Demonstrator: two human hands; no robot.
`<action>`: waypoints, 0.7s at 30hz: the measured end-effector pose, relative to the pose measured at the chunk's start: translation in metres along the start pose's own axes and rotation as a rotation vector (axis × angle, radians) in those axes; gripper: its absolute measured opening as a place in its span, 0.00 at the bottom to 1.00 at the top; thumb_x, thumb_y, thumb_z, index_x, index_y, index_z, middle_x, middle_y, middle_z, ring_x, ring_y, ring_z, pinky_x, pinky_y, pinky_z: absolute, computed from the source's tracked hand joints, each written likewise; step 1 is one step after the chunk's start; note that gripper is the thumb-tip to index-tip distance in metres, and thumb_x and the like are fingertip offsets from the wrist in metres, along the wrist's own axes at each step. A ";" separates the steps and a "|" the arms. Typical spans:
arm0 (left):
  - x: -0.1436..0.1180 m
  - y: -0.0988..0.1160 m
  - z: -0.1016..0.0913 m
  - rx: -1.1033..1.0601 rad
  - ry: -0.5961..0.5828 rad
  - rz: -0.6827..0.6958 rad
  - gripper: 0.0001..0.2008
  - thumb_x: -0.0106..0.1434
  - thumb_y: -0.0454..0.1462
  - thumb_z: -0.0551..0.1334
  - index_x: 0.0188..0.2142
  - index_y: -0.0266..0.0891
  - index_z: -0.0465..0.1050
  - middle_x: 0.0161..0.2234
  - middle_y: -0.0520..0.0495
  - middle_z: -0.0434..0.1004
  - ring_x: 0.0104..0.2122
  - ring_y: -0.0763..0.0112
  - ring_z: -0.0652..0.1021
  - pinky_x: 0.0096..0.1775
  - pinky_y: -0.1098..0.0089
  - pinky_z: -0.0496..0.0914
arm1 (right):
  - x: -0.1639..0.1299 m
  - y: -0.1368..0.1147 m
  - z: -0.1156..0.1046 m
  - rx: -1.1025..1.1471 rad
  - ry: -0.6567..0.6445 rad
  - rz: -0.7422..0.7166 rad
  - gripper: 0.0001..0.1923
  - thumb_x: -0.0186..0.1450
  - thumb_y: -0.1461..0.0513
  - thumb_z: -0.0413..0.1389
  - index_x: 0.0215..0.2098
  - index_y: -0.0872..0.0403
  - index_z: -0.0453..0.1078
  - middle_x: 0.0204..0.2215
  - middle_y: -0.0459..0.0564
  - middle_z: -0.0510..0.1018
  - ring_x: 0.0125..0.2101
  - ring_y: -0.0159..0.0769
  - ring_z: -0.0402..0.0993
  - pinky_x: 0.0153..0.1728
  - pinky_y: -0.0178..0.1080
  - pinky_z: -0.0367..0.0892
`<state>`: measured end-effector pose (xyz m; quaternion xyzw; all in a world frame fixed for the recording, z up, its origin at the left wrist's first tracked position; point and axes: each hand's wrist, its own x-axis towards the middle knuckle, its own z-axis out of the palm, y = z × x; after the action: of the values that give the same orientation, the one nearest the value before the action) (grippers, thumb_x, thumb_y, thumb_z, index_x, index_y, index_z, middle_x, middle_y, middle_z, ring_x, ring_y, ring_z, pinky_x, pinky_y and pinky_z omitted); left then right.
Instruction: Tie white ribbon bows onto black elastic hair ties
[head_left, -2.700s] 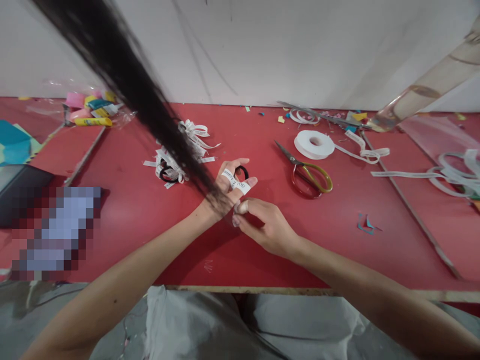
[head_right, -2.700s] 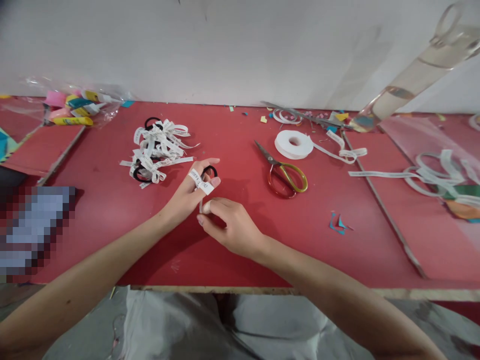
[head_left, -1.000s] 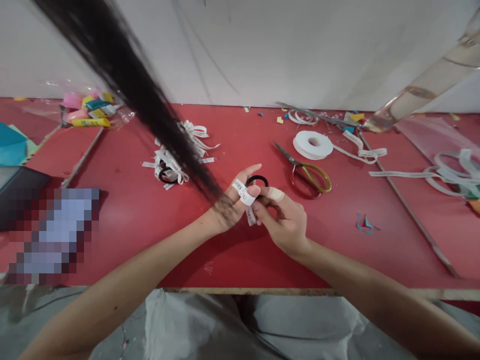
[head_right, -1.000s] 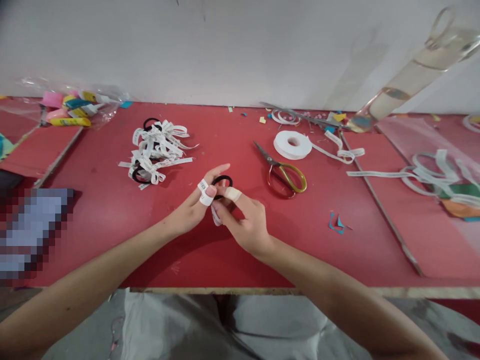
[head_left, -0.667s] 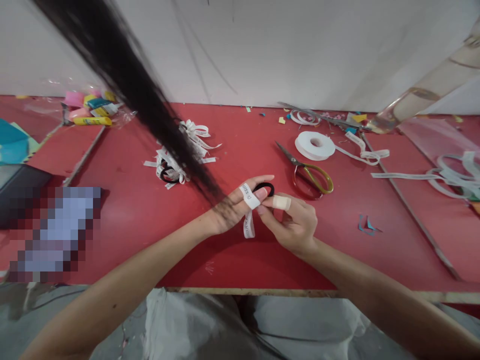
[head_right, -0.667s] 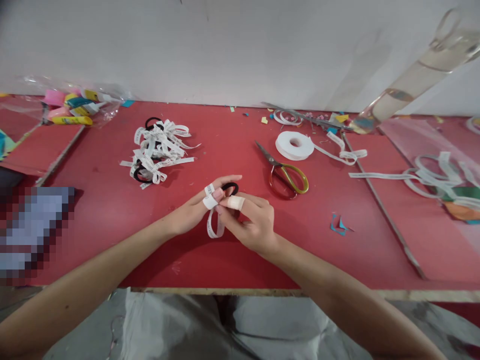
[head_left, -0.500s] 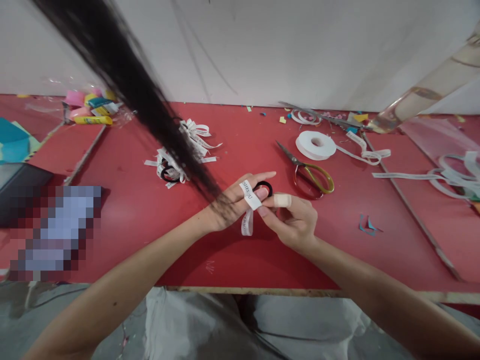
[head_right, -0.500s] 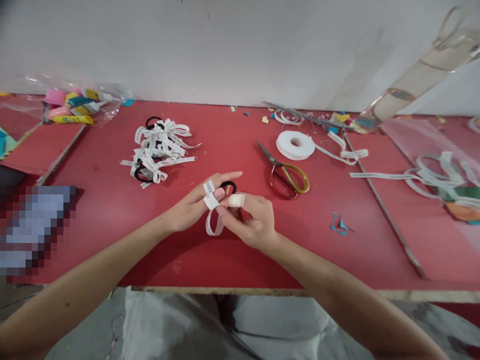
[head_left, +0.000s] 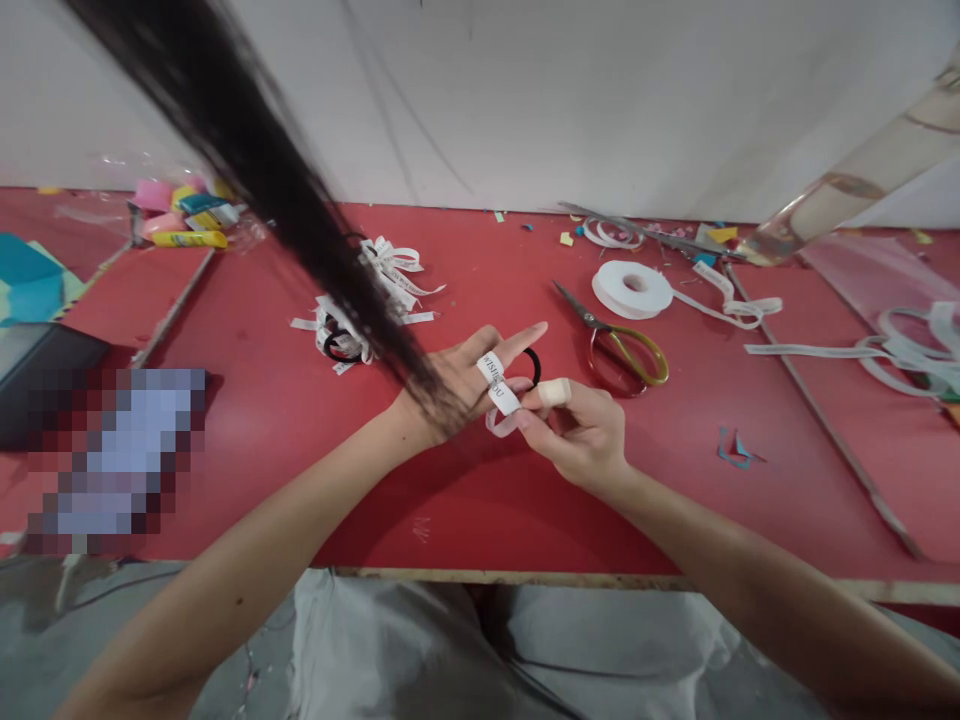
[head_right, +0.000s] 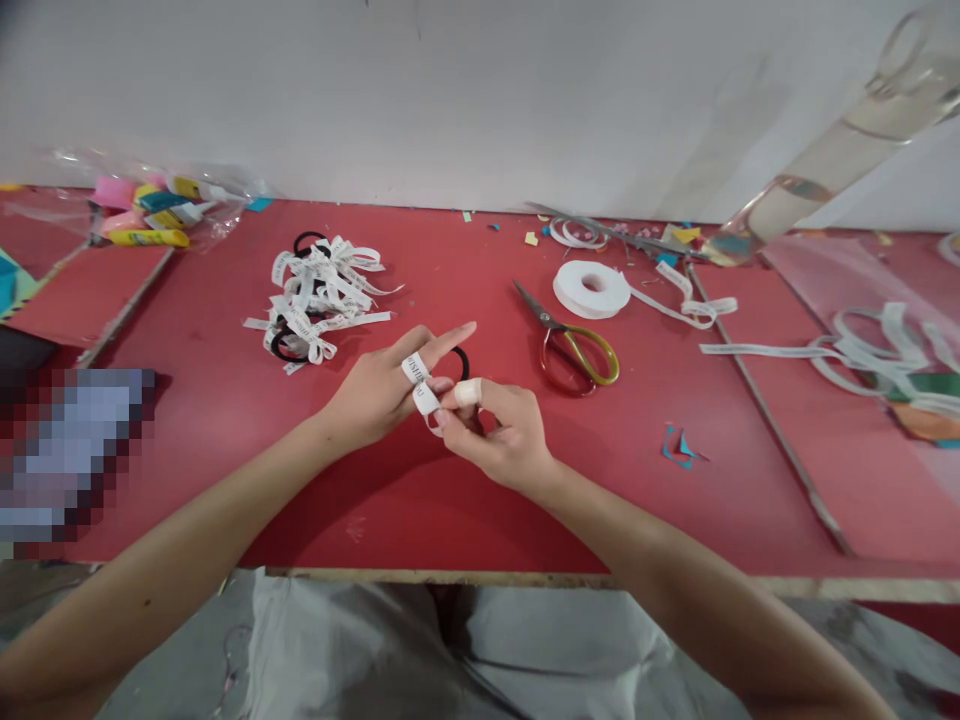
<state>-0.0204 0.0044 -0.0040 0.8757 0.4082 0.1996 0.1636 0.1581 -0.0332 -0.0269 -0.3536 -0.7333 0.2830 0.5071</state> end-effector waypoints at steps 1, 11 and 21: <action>0.000 -0.001 0.000 0.034 0.009 0.007 0.33 0.71 0.56 0.37 0.64 0.43 0.62 0.44 0.45 0.72 0.31 0.74 0.74 0.32 0.75 0.64 | 0.000 0.000 0.001 0.009 -0.007 0.014 0.06 0.62 0.68 0.58 0.28 0.52 0.69 0.18 0.39 0.74 0.16 0.23 0.63 0.21 0.30 0.63; 0.003 -0.011 0.008 -0.553 0.247 -0.157 0.22 0.73 0.48 0.47 0.56 0.39 0.67 0.51 0.42 0.74 0.44 0.66 0.75 0.48 0.66 0.68 | 0.001 0.001 0.007 -0.112 -0.040 0.134 0.06 0.67 0.58 0.58 0.36 0.52 0.70 0.31 0.45 0.76 0.30 0.28 0.72 0.30 0.31 0.69; 0.001 0.007 0.019 -0.824 0.199 -0.212 0.18 0.70 0.48 0.53 0.52 0.38 0.67 0.38 0.47 0.69 0.36 0.70 0.71 0.40 0.67 0.69 | 0.000 0.004 0.012 -0.062 -0.165 0.248 0.08 0.71 0.60 0.53 0.36 0.53 0.71 0.23 0.41 0.75 0.24 0.26 0.71 0.29 0.30 0.67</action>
<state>-0.0062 -0.0011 -0.0173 0.6671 0.3958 0.4113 0.4787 0.1478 -0.0319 -0.0341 -0.4327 -0.7315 0.3488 0.3950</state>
